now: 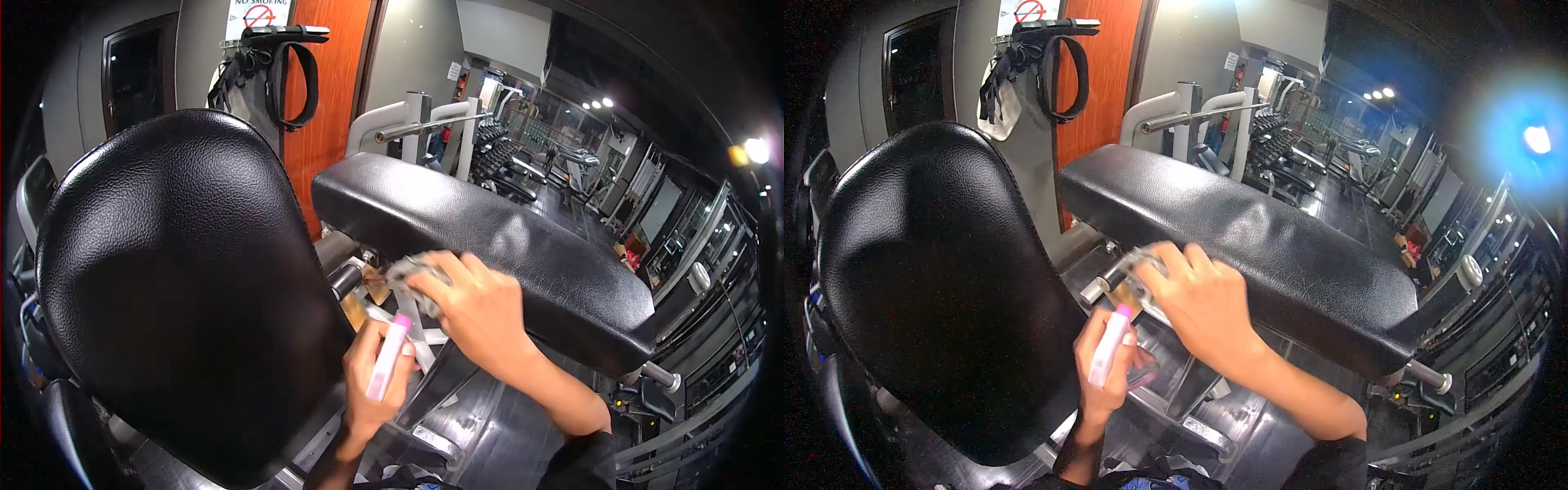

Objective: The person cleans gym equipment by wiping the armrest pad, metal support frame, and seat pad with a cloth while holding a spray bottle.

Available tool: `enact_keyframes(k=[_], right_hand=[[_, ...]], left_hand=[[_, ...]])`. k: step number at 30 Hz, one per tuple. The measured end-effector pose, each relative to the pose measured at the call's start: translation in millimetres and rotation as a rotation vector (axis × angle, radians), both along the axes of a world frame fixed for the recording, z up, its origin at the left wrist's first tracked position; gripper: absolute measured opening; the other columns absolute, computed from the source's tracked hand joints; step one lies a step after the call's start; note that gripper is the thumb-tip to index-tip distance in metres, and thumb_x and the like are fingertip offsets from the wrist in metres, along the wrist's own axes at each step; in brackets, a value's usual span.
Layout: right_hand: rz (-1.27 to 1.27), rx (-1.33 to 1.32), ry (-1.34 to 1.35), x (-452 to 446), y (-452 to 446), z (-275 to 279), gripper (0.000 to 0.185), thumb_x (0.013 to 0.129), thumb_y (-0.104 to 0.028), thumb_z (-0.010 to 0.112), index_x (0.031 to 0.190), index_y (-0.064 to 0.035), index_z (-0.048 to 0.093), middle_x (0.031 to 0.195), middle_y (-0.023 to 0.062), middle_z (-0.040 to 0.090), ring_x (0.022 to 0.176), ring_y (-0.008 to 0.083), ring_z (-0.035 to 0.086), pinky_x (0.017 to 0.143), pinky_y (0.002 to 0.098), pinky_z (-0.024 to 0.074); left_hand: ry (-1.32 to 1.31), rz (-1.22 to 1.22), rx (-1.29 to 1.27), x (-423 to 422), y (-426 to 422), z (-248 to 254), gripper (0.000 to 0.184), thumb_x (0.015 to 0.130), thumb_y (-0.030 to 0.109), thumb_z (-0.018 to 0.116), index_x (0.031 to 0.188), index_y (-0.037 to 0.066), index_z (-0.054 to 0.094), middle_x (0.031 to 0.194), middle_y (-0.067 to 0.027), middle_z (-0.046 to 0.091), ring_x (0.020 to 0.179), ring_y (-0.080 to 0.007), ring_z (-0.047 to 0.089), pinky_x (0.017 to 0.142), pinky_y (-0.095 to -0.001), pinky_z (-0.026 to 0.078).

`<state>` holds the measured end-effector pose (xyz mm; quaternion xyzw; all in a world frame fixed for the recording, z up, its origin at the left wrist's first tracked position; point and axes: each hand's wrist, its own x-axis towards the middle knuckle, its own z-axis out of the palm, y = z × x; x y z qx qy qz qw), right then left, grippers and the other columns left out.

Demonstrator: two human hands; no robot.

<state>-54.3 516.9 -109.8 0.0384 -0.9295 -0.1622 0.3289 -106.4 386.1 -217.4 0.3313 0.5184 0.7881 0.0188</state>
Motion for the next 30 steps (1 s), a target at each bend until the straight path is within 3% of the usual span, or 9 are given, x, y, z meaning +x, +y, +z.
enact_keyframes(k=[2, 7, 15, 19, 23, 27, 30], right_hand=[[-0.067, -0.002, -0.103, 30, 1, 3, 0.031, 0.072, -0.014, 0.067, 0.103, -0.0198, 0.066, 0.103, -0.0017, 0.062, 0.082, 0.0166, 0.061, 0.061, 0.0290, 0.0528], [-0.174, -0.161, 0.112, 71, -5, 21, 0.044, 0.059, -0.010, 0.078, 0.101, -0.0230, 0.070, 0.105, -0.0015, 0.067, 0.081, 0.0170, 0.065, 0.063, 0.0297, 0.0526], [-0.114, -0.179, 0.229, 26, -8, 11, 0.041, 0.064, -0.008, 0.074, 0.102, -0.0225, 0.069, 0.104, -0.0017, 0.066, 0.080, 0.0185, 0.065, 0.064, 0.0311, 0.0533], [-0.088, 0.006, 0.083, 5, -3, -20, 0.036, 0.067, -0.012, 0.069, 0.102, -0.0195, 0.066, 0.108, -0.0042, 0.063, 0.080, 0.0151, 0.061, 0.059, 0.0286, 0.0523], [-0.142, -0.023, -0.083, 42, -1, -18, 0.029, 0.069, -0.015, 0.068, 0.097, -0.0206, 0.068, 0.106, -0.0053, 0.063, 0.076, 0.0134, 0.059, 0.055, 0.0266, 0.0508], [-0.127, -0.124, 0.152, 62, -1, 1, 0.037, 0.061, -0.008, 0.074, 0.096, -0.0219, 0.073, 0.104, -0.0034, 0.068, 0.071, 0.0153, 0.061, 0.057, 0.0273, 0.0513], [-0.148, -0.106, 0.281, 50, -4, 1, 0.041, 0.057, -0.005, 0.076, 0.096, -0.0196, 0.075, 0.103, 0.0012, 0.069, 0.073, 0.0189, 0.063, 0.061, 0.0300, 0.0525]], left_hand=[[0.025, -0.004, -0.037, 0, -2, 0, 0.009, 0.086, 0.003, 0.061, 0.088, -0.003, 0.054, 0.075, -0.0094, 0.057, 0.059, -0.0142, 0.061, 0.053, -0.0263, 0.046], [0.038, -0.077, 0.037, -1, 7, 8, 0.010, 0.085, 0.001, 0.062, 0.085, -0.004, 0.053, 0.074, -0.0080, 0.053, 0.058, -0.0118, 0.060, 0.051, -0.0245, 0.044], [-0.099, -0.209, 0.120, -21, 24, 12, 0.016, 0.089, 0.007, 0.060, 0.081, 0.000, 0.049, 0.067, -0.0029, 0.050, 0.052, -0.0082, 0.054, 0.047, -0.0234, 0.043], [-0.034, -0.145, 0.127, -23, 25, 6, 0.014, 0.089, 0.008, 0.060, 0.083, 0.000, 0.051, 0.068, -0.0034, 0.055, 0.055, -0.0081, 0.058, 0.048, -0.0233, 0.047], [-0.048, -0.267, 0.160, -22, 17, 2, 0.013, 0.089, 0.008, 0.061, 0.086, -0.002, 0.054, 0.070, -0.0035, 0.057, 0.055, -0.0067, 0.057, 0.049, -0.0224, 0.049], [-0.124, -0.287, 0.173, -19, 18, 3, 0.012, 0.088, 0.008, 0.062, 0.086, -0.002, 0.055, 0.071, -0.0034, 0.058, 0.054, -0.0064, 0.057, 0.050, -0.0219, 0.047], [-0.032, -0.194, 0.153, -20, 22, -2, 0.011, 0.086, 0.007, 0.063, 0.084, -0.002, 0.056, 0.069, -0.0034, 0.056, 0.054, -0.0072, 0.056, 0.050, -0.0223, 0.045]])
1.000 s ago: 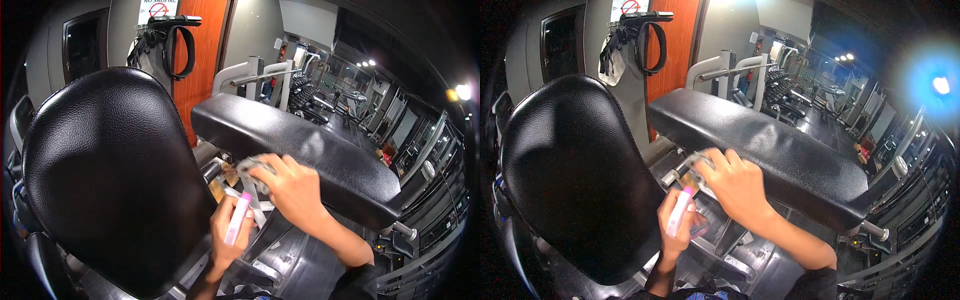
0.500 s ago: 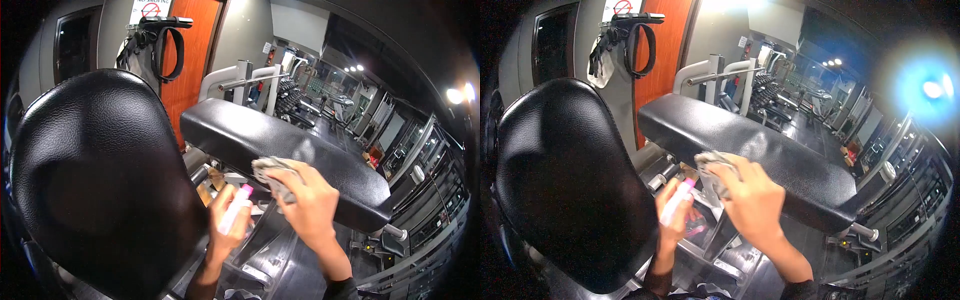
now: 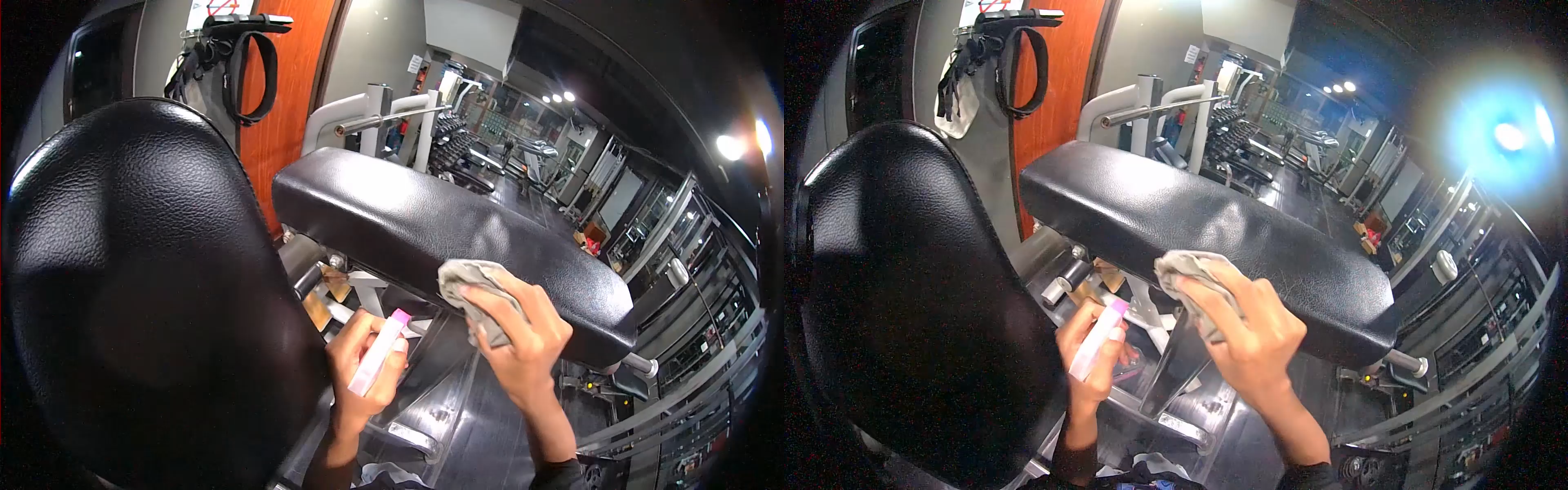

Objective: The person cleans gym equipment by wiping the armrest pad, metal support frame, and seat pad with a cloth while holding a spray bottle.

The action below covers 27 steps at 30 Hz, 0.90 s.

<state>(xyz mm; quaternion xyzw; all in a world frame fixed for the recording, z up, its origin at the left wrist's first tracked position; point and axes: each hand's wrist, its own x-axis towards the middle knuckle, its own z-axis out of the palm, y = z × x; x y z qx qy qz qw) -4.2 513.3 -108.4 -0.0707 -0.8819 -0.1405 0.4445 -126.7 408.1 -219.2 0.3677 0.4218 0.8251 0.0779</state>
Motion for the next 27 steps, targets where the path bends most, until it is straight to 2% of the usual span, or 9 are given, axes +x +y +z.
enact_keyframes(k=[9, 12, 15, 16, 17, 19, 25, 26, 27], right_hand=[[-0.007, -0.191, -0.116, 30, -3, -20, 0.039, 0.054, -0.002, 0.077, 0.091, -0.0149, 0.075, 0.104, 0.0053, 0.070, 0.081, 0.0228, 0.067, 0.071, 0.0320, 0.0550], [-0.136, -0.221, 0.113, 47, -4, -18, 0.039, 0.055, 0.000, 0.078, 0.092, -0.0110, 0.075, 0.106, 0.0166, 0.068, 0.094, 0.0316, 0.069, 0.082, 0.0367, 0.0546], [-0.129, -0.205, 0.124, 33, -7, -21, 0.040, 0.056, 0.000, 0.078, 0.094, -0.0114, 0.075, 0.108, 0.0161, 0.068, 0.095, 0.0320, 0.068, 0.083, 0.0372, 0.0547], [-0.088, -0.165, 0.110, 24, -6, -24, 0.042, 0.056, 0.000, 0.078, 0.096, -0.0126, 0.075, 0.108, 0.0154, 0.068, 0.095, 0.0318, 0.068, 0.083, 0.0376, 0.0551], [-0.050, -0.134, 0.105, 13, -5, -24, 0.049, 0.056, -0.004, 0.077, 0.102, -0.0205, 0.074, 0.109, 0.0024, 0.069, 0.084, 0.0199, 0.067, 0.069, 0.0301, 0.0553], [-0.028, -0.087, 0.114, -6, -2, -35, 0.048, 0.056, -0.006, 0.076, 0.101, -0.0223, 0.074, 0.109, -0.0023, 0.069, 0.078, 0.0162, 0.065, 0.062, 0.0277, 0.0542], [-0.027, -0.208, 0.023, 32, 1, -33, 0.043, 0.057, -0.006, 0.077, 0.096, -0.0230, 0.074, 0.108, -0.0066, 0.068, 0.075, 0.0143, 0.065, 0.059, 0.0273, 0.0536], [-0.052, -0.263, 0.004, 47, 2, -31, 0.040, 0.053, -0.003, 0.080, 0.090, -0.0156, 0.075, 0.103, 0.0068, 0.069, 0.088, 0.0243, 0.070, 0.075, 0.0345, 0.0569], [-0.055, -0.259, 0.007, 57, 4, -29, 0.040, 0.053, -0.003, 0.080, 0.090, -0.0156, 0.075, 0.103, 0.0068, 0.069, 0.088, 0.0243, 0.070, 0.075, 0.0345, 0.0569]], left_hand=[[0.046, 0.054, -0.058, -2, -1, -4, 0.015, 0.080, 0.010, 0.066, 0.084, -0.003, 0.060, 0.073, -0.0063, 0.054, 0.056, -0.0109, 0.055, 0.052, -0.0241, 0.040], [0.024, 0.047, -0.034, -1, -2, -1, 0.015, 0.078, 0.010, 0.067, 0.084, -0.003, 0.060, 0.072, -0.0063, 0.054, 0.058, -0.0114, 0.056, 0.052, -0.0243, 0.041], [0.029, 0.057, -0.095, 0, -2, -1, 0.015, 0.078, 0.010, 0.067, 0.083, -0.002, 0.060, 0.071, -0.0060, 0.055, 0.057, -0.0117, 0.056, 0.053, -0.0240, 0.041], [0.052, 0.068, -0.081, -2, -2, -1, 0.014, 0.078, 0.010, 0.067, 0.083, -0.002, 0.060, 0.071, -0.0058, 0.055, 0.057, -0.0116, 0.056, 0.053, -0.0240, 0.041], [0.075, 0.080, -0.068, -3, -2, -2, 0.014, 0.078, 0.010, 0.067, 0.083, -0.002, 0.061, 0.070, -0.0057, 0.055, 0.057, -0.0115, 0.057, 0.054, -0.0240, 0.041], [0.124, 0.076, -0.078, -4, -5, -3, 0.015, 0.080, 0.010, 0.066, 0.084, -0.003, 0.060, 0.072, -0.0059, 0.056, 0.057, -0.0110, 0.058, 0.053, -0.0237, 0.043], [0.071, -0.008, -0.026, -7, -7, -7, 0.021, 0.085, 0.015, 0.064, 0.085, -0.006, 0.058, 0.076, -0.0072, 0.056, 0.056, -0.0117, 0.061, 0.050, -0.0236, 0.048], [0.074, -0.005, -0.030, -7, -6, -7, 0.023, 0.085, 0.016, 0.063, 0.085, -0.007, 0.058, 0.076, -0.0072, 0.055, 0.055, -0.0114, 0.060, 0.048, -0.0235, 0.048], [0.077, -0.008, -0.025, -7, -6, -7, 0.023, 0.085, 0.016, 0.063, 0.085, -0.007, 0.058, 0.076, -0.0072, 0.055, 0.055, -0.0114, 0.060, 0.048, -0.0235, 0.048]])
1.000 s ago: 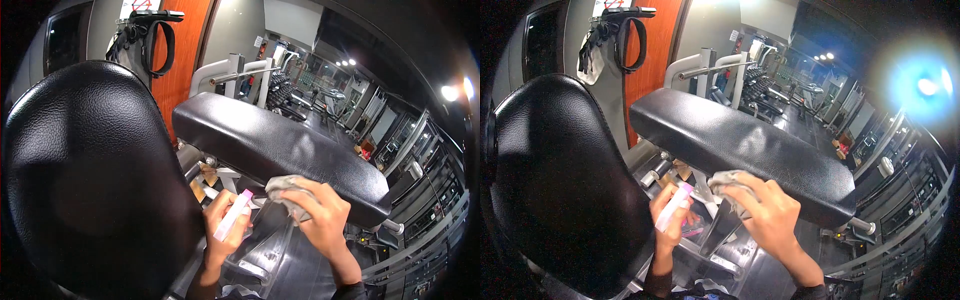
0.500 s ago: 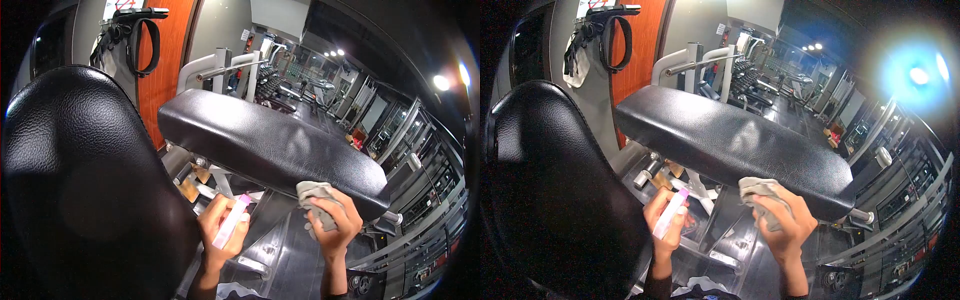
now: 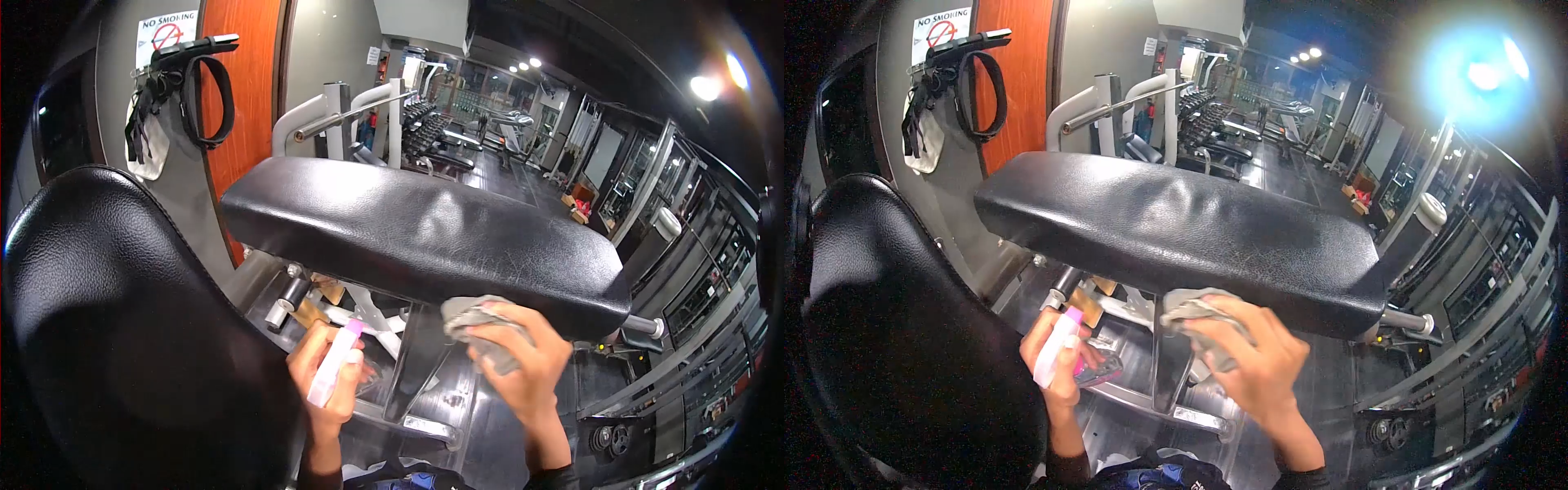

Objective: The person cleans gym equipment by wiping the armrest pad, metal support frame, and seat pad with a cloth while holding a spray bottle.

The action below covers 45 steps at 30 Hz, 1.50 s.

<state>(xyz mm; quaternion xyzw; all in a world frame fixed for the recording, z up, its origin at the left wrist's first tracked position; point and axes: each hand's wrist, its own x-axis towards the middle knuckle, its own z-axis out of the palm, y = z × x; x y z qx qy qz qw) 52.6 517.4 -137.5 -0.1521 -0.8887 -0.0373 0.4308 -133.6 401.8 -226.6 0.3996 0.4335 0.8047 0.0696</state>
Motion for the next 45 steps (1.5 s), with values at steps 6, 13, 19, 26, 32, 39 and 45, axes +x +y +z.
enact_keyframes(k=[6, 13, 19, 26, 32, 39, 45], right_hand=[[-0.051, 0.227, 0.253, -14, 9, -8, 0.048, 0.052, -0.007, 0.080, 0.097, -0.0227, 0.074, 0.107, 0.0013, 0.069, 0.080, 0.0177, 0.067, 0.065, 0.0273, 0.0548], [0.005, 0.206, 0.153, -36, 7, -25, 0.043, 0.061, -0.013, 0.076, 0.102, -0.0263, 0.074, 0.110, -0.0050, 0.068, 0.072, 0.0122, 0.064, 0.057, 0.0246, 0.0532], [-0.192, 0.263, 0.464, 18, 22, -24, 0.032, 0.061, -0.016, 0.084, 0.092, -0.0210, 0.074, 0.106, 0.0070, 0.067, 0.086, 0.0228, 0.070, 0.069, 0.0319, 0.0589], [-0.050, 0.125, 0.296, -49, 1, -40, 0.039, 0.058, -0.011, 0.082, 0.094, -0.0237, 0.074, 0.106, 0.0023, 0.067, 0.088, 0.0197, 0.069, 0.067, 0.0318, 0.0562], [-0.407, 0.149, 0.644, 29, 13, -35, 0.028, 0.066, -0.006, 0.077, 0.092, -0.0103, 0.069, 0.100, 0.0122, 0.064, 0.096, 0.0304, 0.063, 0.085, 0.0396, 0.0501], [-0.180, 0.123, 0.451, -22, 5, -53, 0.033, 0.060, -0.013, 0.083, 0.092, -0.0207, 0.073, 0.105, 0.0052, 0.065, 0.095, 0.0250, 0.066, 0.074, 0.0352, 0.0547], [-0.279, 0.099, 0.557, 12, 9, -46, 0.028, 0.062, -0.007, 0.080, 0.088, -0.0115, 0.070, 0.105, 0.0117, 0.064, 0.095, 0.0298, 0.064, 0.080, 0.0401, 0.0524]], left_hand=[[0.009, 0.014, 0.007, 0, 0, 0, 0.027, 0.089, 0.020, 0.062, 0.085, -0.006, 0.056, 0.075, -0.0076, 0.055, 0.051, -0.0107, 0.057, 0.049, -0.0241, 0.047], [0.040, 0.003, 0.055, -3, 3, -1, 0.029, 0.090, 0.022, 0.061, 0.087, -0.007, 0.055, 0.073, -0.0084, 0.056, 0.049, -0.0108, 0.055, 0.047, -0.0252, 0.048], [0.053, 0.098, -0.011, -1, 7, 8, 0.042, 0.089, 0.038, 0.058, 0.084, -0.003, 0.053, 0.069, -0.0072, 0.053, 0.042, -0.0126, 0.053, 0.046, -0.0279, 0.052], [-0.012, -0.044, 0.042, -1, 9, 10, 0.030, 0.090, 0.024, 0.063, 0.087, -0.005, 0.055, 0.075, -0.0071, 0.055, 0.047, -0.0109, 0.055, 0.047, -0.0247, 0.049], [-0.035, -0.114, 0.023, 2, 10, 14, 0.027, 0.088, 0.020, 0.063, 0.086, -0.006, 0.057, 0.074, -0.0066, 0.053, 0.048, -0.0106, 0.055, 0.047, -0.0238, 0.048], [0.084, -0.235, -0.031, 15, 26, 26, 0.025, 0.088, 0.017, 0.062, 0.082, -0.007, 0.058, 0.074, -0.0074, 0.053, 0.049, -0.0106, 0.056, 0.046, -0.0233, 0.046], [0.071, -0.342, 0.054, 19, 30, 31, 0.024, 0.087, 0.015, 0.062, 0.081, -0.008, 0.059, 0.075, -0.0082, 0.054, 0.048, -0.0120, 0.057, 0.046, -0.0243, 0.048]])
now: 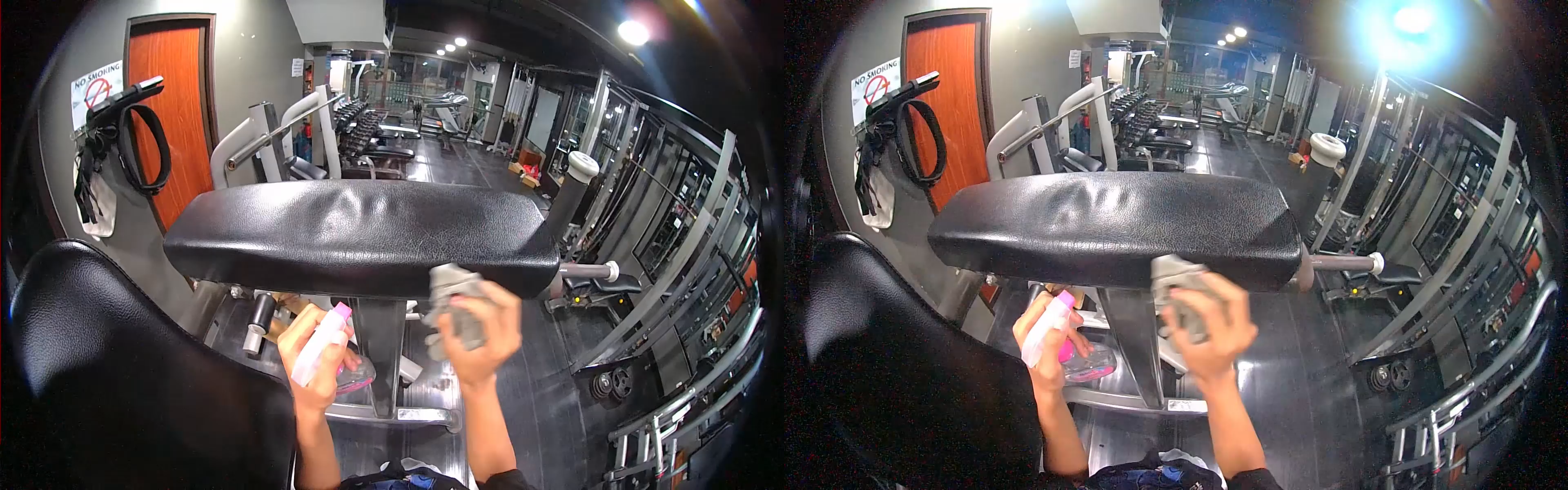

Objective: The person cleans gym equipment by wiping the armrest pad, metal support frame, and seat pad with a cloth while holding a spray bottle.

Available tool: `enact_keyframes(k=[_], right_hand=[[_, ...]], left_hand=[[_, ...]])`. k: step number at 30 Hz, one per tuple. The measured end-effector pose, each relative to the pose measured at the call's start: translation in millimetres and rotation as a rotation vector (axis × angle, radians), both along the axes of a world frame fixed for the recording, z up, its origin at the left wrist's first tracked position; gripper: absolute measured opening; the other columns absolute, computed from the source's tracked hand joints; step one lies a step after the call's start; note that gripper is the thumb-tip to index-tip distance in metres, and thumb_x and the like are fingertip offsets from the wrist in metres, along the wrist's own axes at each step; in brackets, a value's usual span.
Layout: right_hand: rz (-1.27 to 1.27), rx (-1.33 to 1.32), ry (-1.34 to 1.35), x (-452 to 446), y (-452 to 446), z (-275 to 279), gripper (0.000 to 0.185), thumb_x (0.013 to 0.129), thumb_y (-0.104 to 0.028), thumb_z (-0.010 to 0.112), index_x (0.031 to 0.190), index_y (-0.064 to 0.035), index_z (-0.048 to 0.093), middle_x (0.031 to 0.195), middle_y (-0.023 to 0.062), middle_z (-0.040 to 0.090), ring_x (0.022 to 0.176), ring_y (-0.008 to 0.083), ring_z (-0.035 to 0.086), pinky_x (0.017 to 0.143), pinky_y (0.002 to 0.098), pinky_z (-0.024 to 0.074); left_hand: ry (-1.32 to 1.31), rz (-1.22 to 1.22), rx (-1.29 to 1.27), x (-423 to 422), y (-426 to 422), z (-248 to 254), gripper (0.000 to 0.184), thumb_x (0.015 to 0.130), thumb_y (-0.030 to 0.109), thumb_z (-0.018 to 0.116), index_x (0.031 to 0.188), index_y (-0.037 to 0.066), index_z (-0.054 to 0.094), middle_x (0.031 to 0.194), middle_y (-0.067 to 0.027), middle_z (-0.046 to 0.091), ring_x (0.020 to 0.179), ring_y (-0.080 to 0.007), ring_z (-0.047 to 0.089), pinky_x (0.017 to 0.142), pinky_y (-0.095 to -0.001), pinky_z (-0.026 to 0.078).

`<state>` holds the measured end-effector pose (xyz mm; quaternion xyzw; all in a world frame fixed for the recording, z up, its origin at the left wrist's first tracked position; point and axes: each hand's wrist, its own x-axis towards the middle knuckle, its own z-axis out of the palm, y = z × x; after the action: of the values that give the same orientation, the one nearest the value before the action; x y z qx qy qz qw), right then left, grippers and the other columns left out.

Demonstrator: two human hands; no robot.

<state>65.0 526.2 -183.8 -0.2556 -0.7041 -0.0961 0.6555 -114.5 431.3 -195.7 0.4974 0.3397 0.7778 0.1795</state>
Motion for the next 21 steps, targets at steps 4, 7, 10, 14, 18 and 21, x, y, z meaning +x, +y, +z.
enact_keyframes(k=[4, 7, 10, 14, 18, 21], right_hand=[[0.031, -0.042, 0.152, -7, -4, 10, 0.029, 0.065, -0.004, 0.079, 0.092, -0.0102, 0.071, 0.107, 0.0136, 0.064, 0.100, 0.0321, 0.062, 0.086, 0.0417, 0.0503], [0.085, 0.056, -0.060, -25, -4, 1, 0.039, 0.060, -0.010, 0.082, 0.097, -0.0218, 0.075, 0.108, 0.0037, 0.067, 0.090, 0.0208, 0.069, 0.074, 0.0318, 0.0568], [0.094, 0.002, -0.143, -12, -4, -3, 0.034, 0.061, -0.017, 0.084, 0.093, -0.0210, 0.075, 0.104, 0.0044, 0.067, 0.091, 0.0223, 0.068, 0.073, 0.0329, 0.0563], [-0.090, 0.015, 0.140, 31, 10, 14, 0.024, 0.066, -0.012, 0.079, 0.089, -0.0115, 0.071, 0.102, 0.0132, 0.064, 0.097, 0.0303, 0.063, 0.083, 0.0414, 0.0512], [-0.077, 0.041, 0.185, 18, 9, 9, 0.025, 0.065, -0.009, 0.077, 0.089, -0.0101, 0.071, 0.102, 0.0135, 0.065, 0.100, 0.0307, 0.062, 0.087, 0.0415, 0.0488], [0.102, -0.009, -0.148, 0, 2, -16, 0.038, 0.060, -0.011, 0.079, 0.095, -0.0247, 0.075, 0.106, 0.0020, 0.068, 0.087, 0.0213, 0.068, 0.071, 0.0325, 0.0564]], left_hand=[[0.030, 0.009, -0.040, 1, 4, -3, 0.025, 0.088, 0.016, 0.061, 0.082, -0.008, 0.058, 0.076, -0.0087, 0.054, 0.048, -0.0128, 0.058, 0.046, -0.0251, 0.049], [0.000, -0.009, -0.050, 5, 9, -1, 0.027, 0.088, 0.018, 0.062, 0.081, -0.007, 0.058, 0.076, -0.0090, 0.054, 0.047, -0.0132, 0.058, 0.046, -0.0255, 0.049], [-0.002, -0.032, -0.026, 6, 14, 3, 0.029, 0.088, 0.021, 0.063, 0.081, -0.007, 0.058, 0.076, -0.0092, 0.054, 0.047, -0.0133, 0.058, 0.046, -0.0258, 0.049], [0.095, -0.040, 0.008, 2, 17, 3, 0.032, 0.088, 0.023, 0.063, 0.081, -0.008, 0.058, 0.076, -0.0090, 0.054, 0.046, -0.0133, 0.058, 0.046, -0.0260, 0.050], [0.114, -0.053, 0.011, 9, 24, 5, 0.033, 0.087, 0.023, 0.064, 0.081, -0.008, 0.058, 0.076, -0.0093, 0.053, 0.047, -0.0133, 0.058, 0.045, -0.0262, 0.050], [0.097, -0.081, -0.012, 17, 27, 7, 0.032, 0.087, 0.022, 0.064, 0.081, -0.009, 0.058, 0.077, -0.0100, 0.053, 0.047, -0.0132, 0.058, 0.045, -0.0261, 0.050]])
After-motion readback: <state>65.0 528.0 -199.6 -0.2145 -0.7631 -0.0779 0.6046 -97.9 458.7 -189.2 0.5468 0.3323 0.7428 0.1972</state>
